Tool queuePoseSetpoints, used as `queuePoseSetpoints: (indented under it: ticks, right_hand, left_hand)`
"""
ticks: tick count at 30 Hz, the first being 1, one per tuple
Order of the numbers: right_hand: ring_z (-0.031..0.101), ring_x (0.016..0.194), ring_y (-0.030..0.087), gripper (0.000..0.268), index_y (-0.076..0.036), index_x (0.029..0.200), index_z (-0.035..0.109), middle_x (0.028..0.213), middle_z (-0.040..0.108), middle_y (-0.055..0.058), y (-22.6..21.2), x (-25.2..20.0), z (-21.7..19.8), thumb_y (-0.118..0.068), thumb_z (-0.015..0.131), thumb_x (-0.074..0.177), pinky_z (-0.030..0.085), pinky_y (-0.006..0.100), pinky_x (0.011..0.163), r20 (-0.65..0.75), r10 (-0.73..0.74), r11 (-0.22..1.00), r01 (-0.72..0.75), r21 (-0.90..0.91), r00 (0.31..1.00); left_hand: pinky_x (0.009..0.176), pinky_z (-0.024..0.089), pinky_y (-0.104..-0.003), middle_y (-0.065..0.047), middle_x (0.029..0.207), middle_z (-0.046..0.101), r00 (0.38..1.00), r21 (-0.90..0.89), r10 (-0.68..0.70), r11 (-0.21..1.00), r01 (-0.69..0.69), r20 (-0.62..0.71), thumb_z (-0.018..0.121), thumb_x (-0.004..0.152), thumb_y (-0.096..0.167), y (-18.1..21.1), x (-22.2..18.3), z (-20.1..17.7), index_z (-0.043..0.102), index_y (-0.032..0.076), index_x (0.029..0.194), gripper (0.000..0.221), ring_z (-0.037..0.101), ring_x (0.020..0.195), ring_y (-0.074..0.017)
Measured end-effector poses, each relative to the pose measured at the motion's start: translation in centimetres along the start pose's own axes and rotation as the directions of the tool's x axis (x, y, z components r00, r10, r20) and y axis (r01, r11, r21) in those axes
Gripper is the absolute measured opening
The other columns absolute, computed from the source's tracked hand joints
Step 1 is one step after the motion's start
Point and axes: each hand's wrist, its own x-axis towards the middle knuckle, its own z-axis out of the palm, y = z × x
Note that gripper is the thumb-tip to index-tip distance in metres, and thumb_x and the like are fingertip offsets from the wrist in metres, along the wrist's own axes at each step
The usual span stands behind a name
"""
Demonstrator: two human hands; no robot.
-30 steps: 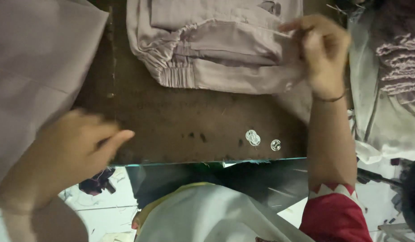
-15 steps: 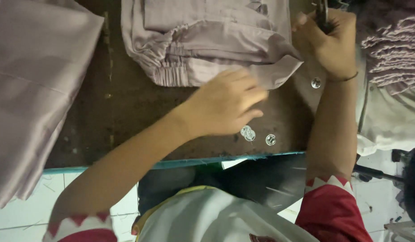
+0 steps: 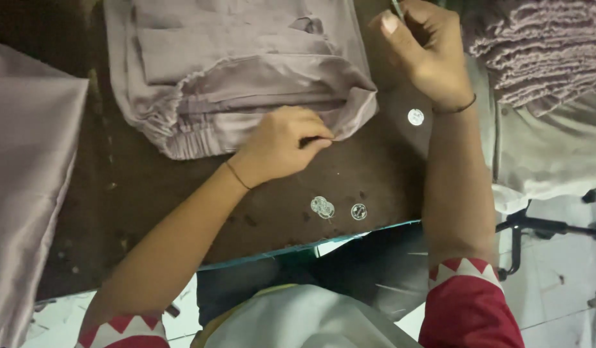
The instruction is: Folding satin garments and trimming loose threads using thread snips
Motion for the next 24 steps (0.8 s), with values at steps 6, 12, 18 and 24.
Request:
queuePoseSetpoints:
  ticks: [6,12,18,24]
  right_hand:
    - [0.059,0.068,0.011,0.031,0.002,0.116,0.069,0.080,0.064,0.007,-2.4,-0.2,-1.6,-0.026,0.057,0.112,0.044,0.020,0.056,0.367,0.050,0.999,-0.042,-0.030,0.929]
    - [0.046,0.047,0.007,0.023,-0.004,0.099,0.074,0.067,0.065,0.002,-3.2,0.3,-2.0,-0.023,0.063,0.107,0.028,0.020,0.040,0.514,0.212,0.974,-0.139,-0.178,0.831]
    - [0.053,0.055,0.008,0.028,0.001,0.103,0.073,0.077,0.069,0.006,-3.1,-0.4,-3.6,-0.018,0.078,0.084,0.040,0.018,0.047,0.584,0.090,0.996,-0.086,-0.034,0.806]
    - [0.069,0.070,0.012,0.029,-0.006,0.099,0.078,0.088,0.078,0.003,-5.2,-0.2,-1.1,-0.027,0.085,0.081,0.049,0.024,0.059,0.577,0.129,0.970,0.017,-0.241,0.806]
  left_hand:
    - [0.073,0.062,-0.029,-0.006,0.094,0.080,1.000,-0.090,-0.030,0.995,0.030,-0.001,0.081,0.090,0.007,1.1,1.0,-1.5,0.081,0.007,0.091,0.001,0.077,0.084,-0.0181]
    - [0.055,0.049,-0.023,-0.002,0.090,0.075,0.986,-0.100,-0.141,0.986,0.132,-0.086,0.065,0.102,0.008,0.8,0.5,-1.4,0.070,0.003,0.100,0.008,0.073,0.072,-0.0141]
    - [0.041,0.029,-0.021,0.001,0.067,0.060,0.979,-0.163,-0.176,0.974,0.158,-0.106,0.059,0.106,0.010,0.6,0.4,-1.4,0.064,0.003,0.106,0.008,0.044,0.047,-0.0063]
    - [0.041,0.032,-0.020,-0.002,0.071,0.069,0.980,-0.139,-0.161,0.980,0.143,-0.122,0.055,0.107,0.009,0.9,0.4,-1.6,0.061,0.005,0.104,0.008,0.060,0.052,-0.0084]
